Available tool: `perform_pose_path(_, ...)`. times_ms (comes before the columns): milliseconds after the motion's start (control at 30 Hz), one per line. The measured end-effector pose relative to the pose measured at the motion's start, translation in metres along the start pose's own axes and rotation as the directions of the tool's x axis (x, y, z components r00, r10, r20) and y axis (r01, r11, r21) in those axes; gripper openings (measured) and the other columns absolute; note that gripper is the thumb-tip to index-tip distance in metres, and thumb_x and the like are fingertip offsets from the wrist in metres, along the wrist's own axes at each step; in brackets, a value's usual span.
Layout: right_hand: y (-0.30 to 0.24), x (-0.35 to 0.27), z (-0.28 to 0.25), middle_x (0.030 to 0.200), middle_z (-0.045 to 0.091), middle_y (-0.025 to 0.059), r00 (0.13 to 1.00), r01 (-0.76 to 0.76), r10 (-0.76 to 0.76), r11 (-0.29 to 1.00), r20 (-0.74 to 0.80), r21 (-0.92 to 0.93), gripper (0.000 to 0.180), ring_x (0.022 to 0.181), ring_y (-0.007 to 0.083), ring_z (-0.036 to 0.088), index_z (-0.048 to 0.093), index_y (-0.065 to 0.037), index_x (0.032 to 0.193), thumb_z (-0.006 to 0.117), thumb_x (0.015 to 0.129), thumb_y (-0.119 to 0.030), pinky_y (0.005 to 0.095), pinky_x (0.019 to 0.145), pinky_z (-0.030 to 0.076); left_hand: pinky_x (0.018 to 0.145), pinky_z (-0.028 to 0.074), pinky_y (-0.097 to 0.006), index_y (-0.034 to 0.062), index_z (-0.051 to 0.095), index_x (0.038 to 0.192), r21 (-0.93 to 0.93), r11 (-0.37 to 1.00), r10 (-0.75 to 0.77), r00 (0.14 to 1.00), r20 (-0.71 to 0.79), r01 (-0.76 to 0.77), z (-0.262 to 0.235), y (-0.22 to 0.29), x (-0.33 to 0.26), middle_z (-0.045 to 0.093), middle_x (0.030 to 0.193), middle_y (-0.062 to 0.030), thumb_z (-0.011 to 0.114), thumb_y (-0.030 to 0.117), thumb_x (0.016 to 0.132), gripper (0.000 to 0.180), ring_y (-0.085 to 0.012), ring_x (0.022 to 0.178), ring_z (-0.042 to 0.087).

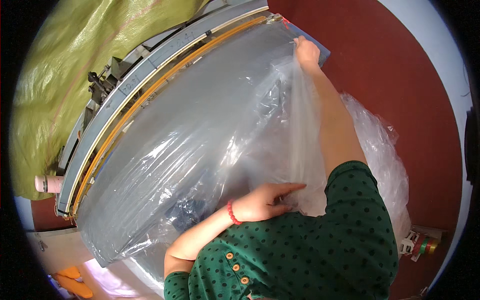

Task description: Sealing and cutting large plastic film using a heat-sealing machine in a workshop.

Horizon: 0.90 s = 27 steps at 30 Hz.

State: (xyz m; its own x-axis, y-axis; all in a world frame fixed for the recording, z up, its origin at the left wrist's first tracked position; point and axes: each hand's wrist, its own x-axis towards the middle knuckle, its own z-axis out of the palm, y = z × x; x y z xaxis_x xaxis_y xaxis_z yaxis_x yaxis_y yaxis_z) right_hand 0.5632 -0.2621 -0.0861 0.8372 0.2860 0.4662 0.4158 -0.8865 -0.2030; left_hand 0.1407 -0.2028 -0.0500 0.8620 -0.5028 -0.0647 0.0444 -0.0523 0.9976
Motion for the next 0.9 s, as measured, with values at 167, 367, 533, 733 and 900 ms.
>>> perform_pose_path(167,0.011,0.003,0.001,0.079,0.06,0.0194,1.0,-0.012,0.012,1.0,-0.017,-0.001,0.032,0.077,0.0369,0.058,0.053,-0.003,0.087,0.04,0.087,-0.033,0.0464,0.067,0.044,0.067,0.046,-0.029,-0.0011,0.061,0.095,0.018,0.918,0.392,0.903,-0.175,-0.395,-0.032,0.031,-0.046,0.063,0.092,-0.0116,0.06,0.005,0.076,0.02,-0.0189,0.078,0.059)
perform_pose_path(367,0.01,0.005,0.003,0.087,0.061,0.0188,0.995,-0.07,0.074,0.996,0.07,-0.059,0.035,0.085,0.0345,0.058,0.056,-0.007,0.094,0.036,0.088,-0.035,0.0454,0.072,0.044,0.095,0.032,-0.04,0.027,0.046,0.121,0.001,0.407,0.443,0.196,-0.875,-0.913,-0.034,0.033,-0.172,0.055,0.105,0.003,0.056,0.007,0.078,0.048,-0.0188,0.103,0.049)
perform_pose_path(533,0.008,0.001,-0.005,0.088,0.06,0.02,0.997,-0.067,0.069,0.997,0.044,-0.044,0.034,0.086,0.0377,0.056,0.056,-0.01,0.095,0.036,0.087,-0.037,0.0475,0.072,0.043,0.097,0.031,-0.041,0.0137,0.017,0.136,0.148,0.551,0.142,-0.083,-0.986,-0.821,-0.021,0.002,-0.207,0.025,0.138,-0.0029,0.062,0.025,0.077,0.075,-0.0224,0.12,0.035)
perform_pose_path(733,-0.002,-0.001,0.002,0.087,0.059,0.0208,1.0,0.026,-0.026,0.998,-0.003,-0.052,0.034,0.085,0.0393,0.055,0.055,-0.008,0.093,0.035,0.088,-0.036,0.0498,0.07,0.041,0.09,0.035,-0.031,0.0002,0.043,0.12,-0.442,0.896,-0.351,0.535,-0.768,-0.046,0.028,-0.053,-0.169,0.05,0.114,-0.0057,0.061,0.013,0.079,0.047,-0.016,0.104,0.046)
perform_pose_path(900,0.006,0.001,0.008,0.084,0.059,0.021,1.0,-0.002,0.0,0.995,-0.021,-0.1,0.035,0.082,0.0407,0.055,0.055,-0.009,0.092,0.034,0.088,-0.036,0.0501,0.068,0.042,0.074,0.044,-0.029,0.0043,0.053,0.093,-0.186,0.517,-0.192,0.098,-0.976,-0.835,0.01,-0.034,-0.213,0.057,0.086,-0.0049,0.049,0.012,0.085,0.012,-0.0149,0.08,0.053)
